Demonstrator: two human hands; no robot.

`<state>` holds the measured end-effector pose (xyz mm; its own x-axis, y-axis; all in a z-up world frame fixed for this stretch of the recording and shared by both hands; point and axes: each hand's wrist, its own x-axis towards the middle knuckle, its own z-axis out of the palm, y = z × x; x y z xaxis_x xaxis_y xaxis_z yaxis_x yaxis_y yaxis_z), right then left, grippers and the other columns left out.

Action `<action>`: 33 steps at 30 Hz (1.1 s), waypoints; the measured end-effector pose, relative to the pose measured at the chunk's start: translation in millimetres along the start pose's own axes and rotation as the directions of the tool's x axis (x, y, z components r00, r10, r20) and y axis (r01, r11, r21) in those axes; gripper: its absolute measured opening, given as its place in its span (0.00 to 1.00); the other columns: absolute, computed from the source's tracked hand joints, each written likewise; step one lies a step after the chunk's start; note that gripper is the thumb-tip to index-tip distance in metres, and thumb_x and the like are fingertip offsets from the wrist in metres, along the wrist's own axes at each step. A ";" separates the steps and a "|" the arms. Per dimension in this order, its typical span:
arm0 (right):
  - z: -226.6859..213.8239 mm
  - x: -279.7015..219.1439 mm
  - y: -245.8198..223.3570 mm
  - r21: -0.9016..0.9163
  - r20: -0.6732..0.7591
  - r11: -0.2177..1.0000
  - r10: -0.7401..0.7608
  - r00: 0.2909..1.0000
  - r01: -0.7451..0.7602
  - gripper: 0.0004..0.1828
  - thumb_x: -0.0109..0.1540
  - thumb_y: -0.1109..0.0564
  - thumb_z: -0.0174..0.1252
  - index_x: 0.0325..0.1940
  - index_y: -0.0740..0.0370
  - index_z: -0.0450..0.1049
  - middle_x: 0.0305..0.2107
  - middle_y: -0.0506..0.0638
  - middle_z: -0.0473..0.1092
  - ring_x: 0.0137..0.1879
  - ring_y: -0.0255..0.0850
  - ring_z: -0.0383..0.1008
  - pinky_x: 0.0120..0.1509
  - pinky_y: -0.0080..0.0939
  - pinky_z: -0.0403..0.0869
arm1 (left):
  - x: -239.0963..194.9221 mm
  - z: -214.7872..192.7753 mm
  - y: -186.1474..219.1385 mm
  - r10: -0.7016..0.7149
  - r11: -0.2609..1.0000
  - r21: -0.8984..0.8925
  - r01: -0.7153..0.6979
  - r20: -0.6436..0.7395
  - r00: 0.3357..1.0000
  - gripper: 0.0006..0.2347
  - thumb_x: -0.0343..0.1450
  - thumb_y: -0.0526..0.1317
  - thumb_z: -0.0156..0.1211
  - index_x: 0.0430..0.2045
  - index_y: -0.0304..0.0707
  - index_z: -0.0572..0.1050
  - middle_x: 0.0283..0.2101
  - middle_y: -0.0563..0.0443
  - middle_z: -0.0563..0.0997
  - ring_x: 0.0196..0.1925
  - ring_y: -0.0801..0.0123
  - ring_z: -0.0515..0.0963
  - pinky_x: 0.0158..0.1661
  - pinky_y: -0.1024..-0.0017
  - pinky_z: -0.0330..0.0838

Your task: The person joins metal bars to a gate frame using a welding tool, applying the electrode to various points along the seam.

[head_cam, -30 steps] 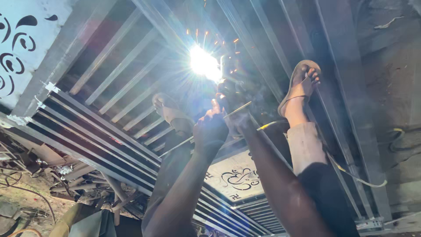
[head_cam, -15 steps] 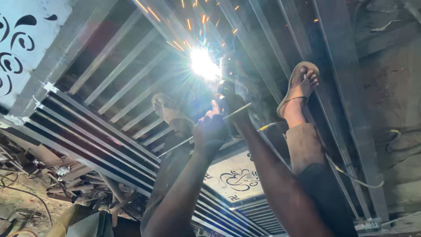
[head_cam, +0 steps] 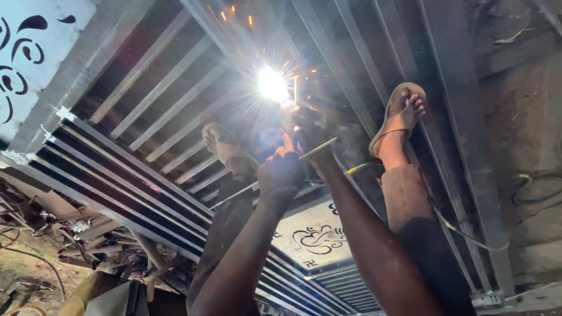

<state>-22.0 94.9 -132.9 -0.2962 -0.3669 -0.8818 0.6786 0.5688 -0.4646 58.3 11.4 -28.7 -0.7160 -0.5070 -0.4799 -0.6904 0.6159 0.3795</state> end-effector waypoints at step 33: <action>1.1 2.9 11.7 -0.068 -0.072 0.996 -0.060 0.996 0.055 0.21 0.64 0.43 0.58 0.51 0.62 0.76 0.32 0.47 0.72 0.38 0.34 0.73 0.41 0.40 0.72 | 14.3 -18.0 7.4 -0.249 0.957 -0.035 0.287 0.404 0.880 0.22 0.75 0.43 0.47 0.63 0.29 0.64 0.46 0.39 0.83 0.41 0.43 0.84 0.41 0.50 0.76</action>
<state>-14.1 99.7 -140.7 -0.3839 -0.3466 -0.8559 0.6138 0.5967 -0.5169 41.1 -2.2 -18.5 -0.4169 -0.3562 -0.8362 -0.8698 0.4234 0.2533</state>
